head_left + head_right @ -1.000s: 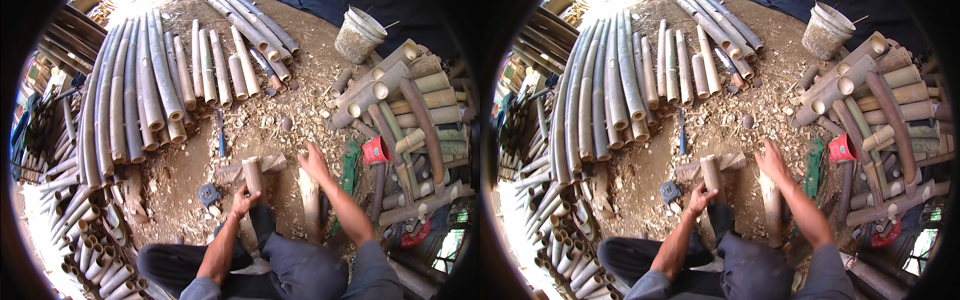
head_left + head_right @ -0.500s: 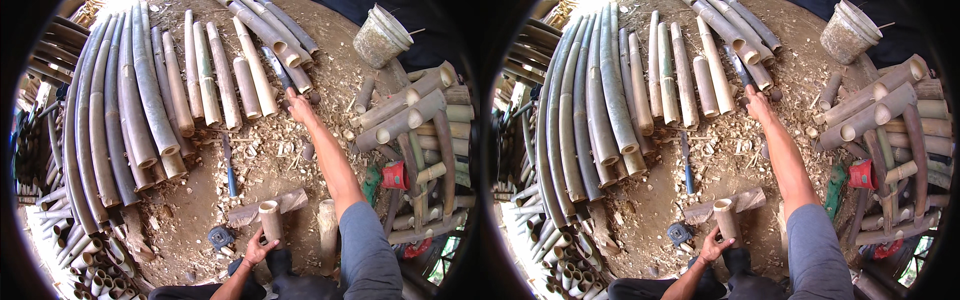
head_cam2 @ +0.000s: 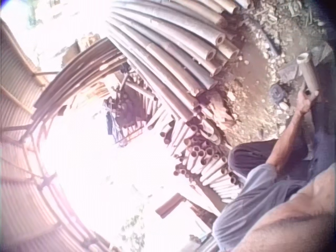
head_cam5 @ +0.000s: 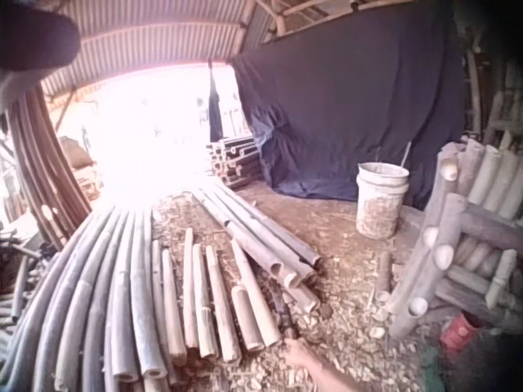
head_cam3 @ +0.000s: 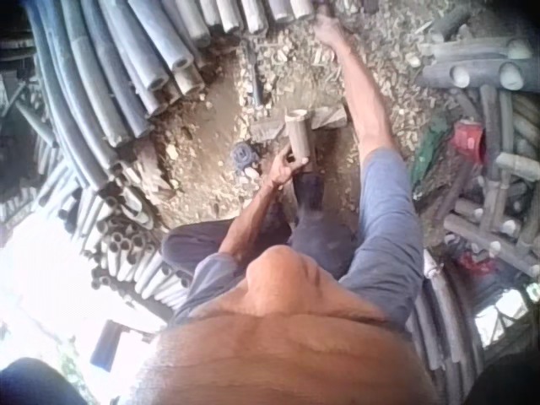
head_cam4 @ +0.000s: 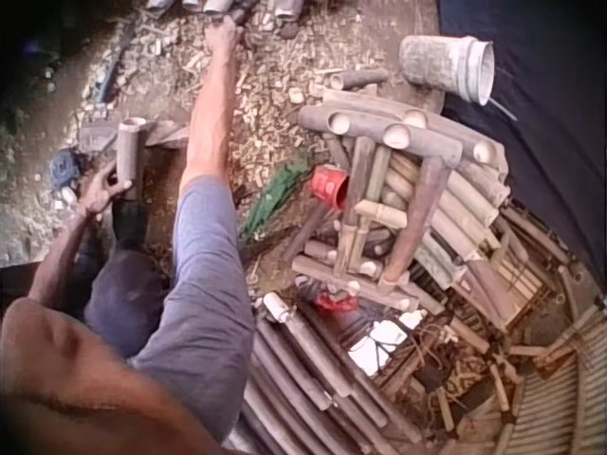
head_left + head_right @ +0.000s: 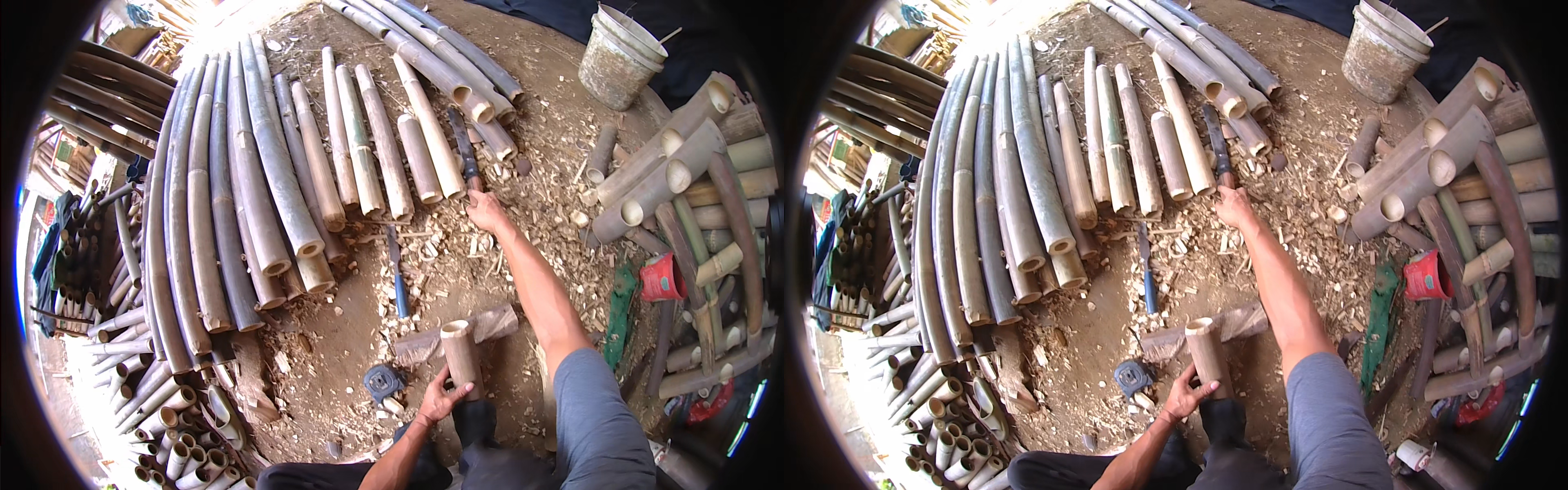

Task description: The person sits on the ground and uses a knife to carve and smooth the ends of bamboo segments. They use a wooden mallet to tap the bamboo pieces and a hand saw to cut them to size. The person handles multiple bamboo pieces, shaping them one by one.

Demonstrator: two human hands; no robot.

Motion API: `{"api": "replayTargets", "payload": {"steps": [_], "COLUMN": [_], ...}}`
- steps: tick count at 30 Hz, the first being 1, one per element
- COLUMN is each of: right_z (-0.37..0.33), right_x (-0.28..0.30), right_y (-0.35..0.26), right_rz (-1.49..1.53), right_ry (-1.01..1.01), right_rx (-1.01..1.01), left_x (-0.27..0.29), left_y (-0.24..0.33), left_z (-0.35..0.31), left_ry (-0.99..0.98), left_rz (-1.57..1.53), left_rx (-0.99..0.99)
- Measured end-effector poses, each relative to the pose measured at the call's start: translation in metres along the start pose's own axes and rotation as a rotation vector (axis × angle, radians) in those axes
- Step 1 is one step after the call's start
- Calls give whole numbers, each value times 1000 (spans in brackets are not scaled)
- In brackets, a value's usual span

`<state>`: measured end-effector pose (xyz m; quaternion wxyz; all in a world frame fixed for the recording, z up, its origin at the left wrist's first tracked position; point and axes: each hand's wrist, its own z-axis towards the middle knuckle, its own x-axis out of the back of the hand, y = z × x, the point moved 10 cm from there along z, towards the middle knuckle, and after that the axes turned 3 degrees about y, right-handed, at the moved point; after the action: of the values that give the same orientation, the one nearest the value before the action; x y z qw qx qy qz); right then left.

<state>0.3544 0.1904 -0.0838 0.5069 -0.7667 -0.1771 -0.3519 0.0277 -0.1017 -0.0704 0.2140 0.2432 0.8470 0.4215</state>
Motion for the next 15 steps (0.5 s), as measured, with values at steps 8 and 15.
{"api": "replayTargets", "payload": {"steps": [8, 15], "right_z": [-32, -324], "right_x": [19, 52], "right_y": [25, -10], "right_rz": [215, 1743], "right_ry": [148, -10], "right_rx": [27, -372], "left_x": [-8, -6], "left_y": [-5, 9], "left_z": [0, -7], "left_ry": [-33, 31], "left_rz": [27, -102], "left_rx": [22, -91]}}
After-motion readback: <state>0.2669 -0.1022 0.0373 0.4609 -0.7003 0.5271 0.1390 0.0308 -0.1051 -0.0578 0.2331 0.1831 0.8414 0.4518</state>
